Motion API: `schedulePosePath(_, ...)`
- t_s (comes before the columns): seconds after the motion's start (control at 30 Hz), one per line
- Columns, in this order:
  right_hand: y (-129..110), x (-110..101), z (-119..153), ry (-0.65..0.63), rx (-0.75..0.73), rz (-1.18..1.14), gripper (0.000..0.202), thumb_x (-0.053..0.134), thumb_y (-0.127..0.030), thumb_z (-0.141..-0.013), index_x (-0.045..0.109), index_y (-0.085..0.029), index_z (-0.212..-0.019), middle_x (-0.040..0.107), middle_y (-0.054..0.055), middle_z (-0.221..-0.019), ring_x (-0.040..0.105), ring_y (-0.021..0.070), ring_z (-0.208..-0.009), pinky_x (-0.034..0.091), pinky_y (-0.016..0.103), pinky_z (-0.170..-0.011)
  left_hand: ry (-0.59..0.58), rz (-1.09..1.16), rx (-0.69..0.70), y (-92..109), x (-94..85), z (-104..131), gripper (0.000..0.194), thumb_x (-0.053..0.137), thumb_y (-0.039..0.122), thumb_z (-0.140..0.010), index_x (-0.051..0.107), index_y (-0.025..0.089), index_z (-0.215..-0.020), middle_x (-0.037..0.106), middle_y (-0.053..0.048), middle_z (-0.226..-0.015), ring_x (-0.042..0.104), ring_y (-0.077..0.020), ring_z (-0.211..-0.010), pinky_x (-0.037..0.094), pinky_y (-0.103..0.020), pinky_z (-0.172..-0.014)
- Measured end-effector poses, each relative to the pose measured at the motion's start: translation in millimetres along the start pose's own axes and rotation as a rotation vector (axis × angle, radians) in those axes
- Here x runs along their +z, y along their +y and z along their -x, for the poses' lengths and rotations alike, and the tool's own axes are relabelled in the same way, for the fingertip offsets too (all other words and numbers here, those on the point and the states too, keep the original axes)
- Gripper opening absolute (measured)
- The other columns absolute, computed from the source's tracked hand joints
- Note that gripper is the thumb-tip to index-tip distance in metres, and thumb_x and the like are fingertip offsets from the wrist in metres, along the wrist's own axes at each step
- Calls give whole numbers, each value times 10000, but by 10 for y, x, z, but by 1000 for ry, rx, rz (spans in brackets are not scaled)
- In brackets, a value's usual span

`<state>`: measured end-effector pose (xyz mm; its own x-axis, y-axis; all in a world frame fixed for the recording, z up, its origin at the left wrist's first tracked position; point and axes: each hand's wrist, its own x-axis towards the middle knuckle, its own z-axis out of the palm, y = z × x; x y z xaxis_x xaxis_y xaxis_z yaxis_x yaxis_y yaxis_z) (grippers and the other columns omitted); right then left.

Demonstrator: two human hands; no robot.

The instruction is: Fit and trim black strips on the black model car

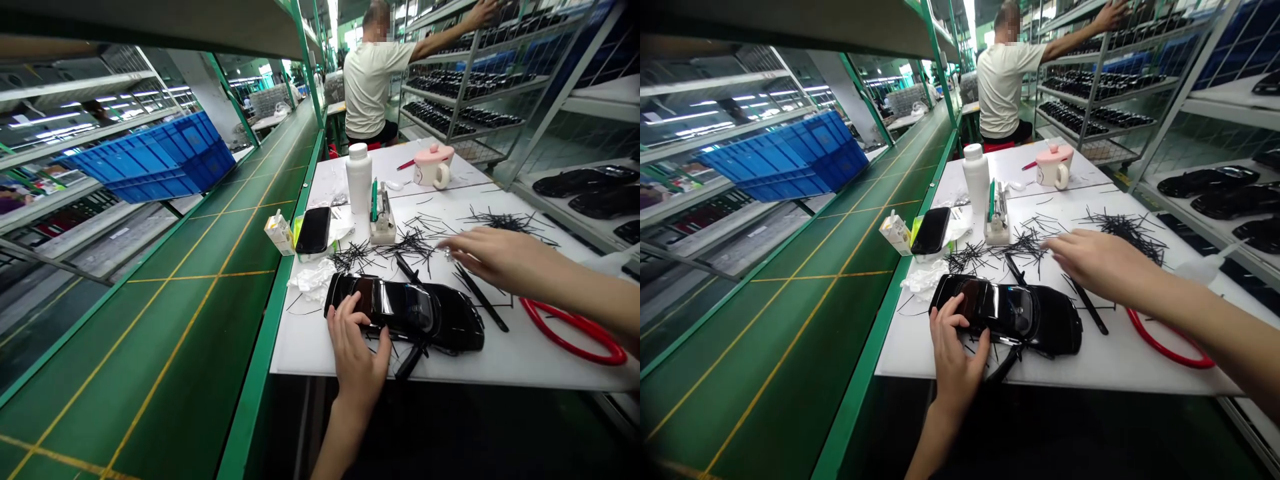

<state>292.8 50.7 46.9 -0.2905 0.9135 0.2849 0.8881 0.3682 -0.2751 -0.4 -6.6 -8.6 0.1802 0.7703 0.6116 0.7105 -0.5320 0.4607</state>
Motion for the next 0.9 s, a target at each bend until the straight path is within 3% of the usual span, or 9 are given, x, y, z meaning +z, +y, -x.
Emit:
schedulePosePath(0.07,-125,-9,-431,30,170,-271,403,540,-417,-869,609,-217,-1212,679,101,-867,592,270,-726,441,404,-644,5,-7,7,-11,0,1,234,586,139,-856,382,217,-941,594,-186,-1300,533,-289,-1287,354,-619,-1098)
schedulePosePath(0.17,-202,144,-965,50,216,-396,508,597,-465,-840,566,-150,-1238,662,95,-894,582,225,-728,451,356,-639,10,-14,18,-24,-6,11,220,571,133,-857,386,216,-941,599,-189,-1292,541,-291,-1282,372,-620,-1090)
schedulePosePath(0.3,-176,385,-1313,77,250,-527,494,600,-522,-847,596,-129,-1147,642,79,-873,557,178,-694,423,302,-584,15,-14,27,-38,-17,32,217,561,123,-848,390,217,-943,605,-192,-1283,555,-293,-1266,404,-620,-1073)
schedulePosePath(0.4,-187,460,-1397,115,269,-585,433,632,-508,-830,609,-132,-1043,622,50,-790,533,164,-659,392,291,-575,25,-23,44,-47,-21,41,220,553,111,-837,397,218,-949,608,-194,-1279,558,-297,-1259,426,-620,-1059)
schedulePosePath(0.57,-246,487,-1459,158,255,-629,326,701,-465,-789,570,-182,-694,567,-1,-625,466,142,-599,326,285,-575,24,-39,59,-60,-27,42,219,538,98,-831,400,218,-952,616,-198,-1262,565,-302,-1249,449,-626,-1043)
schedulePosePath(0.67,-209,434,-1511,215,289,-686,360,723,-474,-773,543,-186,-652,548,-3,-589,447,133,-569,315,283,-549,25,-32,55,-65,-31,38,219,535,97,-830,396,219,-947,616,-197,-1262,567,-305,-1247,450,-634,-1039)
schedulePosePath(0.77,-114,312,-1542,358,356,-779,394,705,-513,-786,494,-199,-671,508,-13,-596,422,117,-548,313,275,-521,19,-17,52,-68,-32,35,218,536,99,-832,398,218,-951,614,-195,-1270,563,-303,-1251,443,-637,-1045)
schedulePosePath(0.9,-80,135,-1422,479,387,-962,453,693,-586,-768,435,-222,-693,428,-44,-591,355,90,-492,285,261,-464,23,7,55,-76,-27,40,210,544,112,-834,407,217,-954,614,-196,-1275,560,-295,-1255,440,-616,-1056)
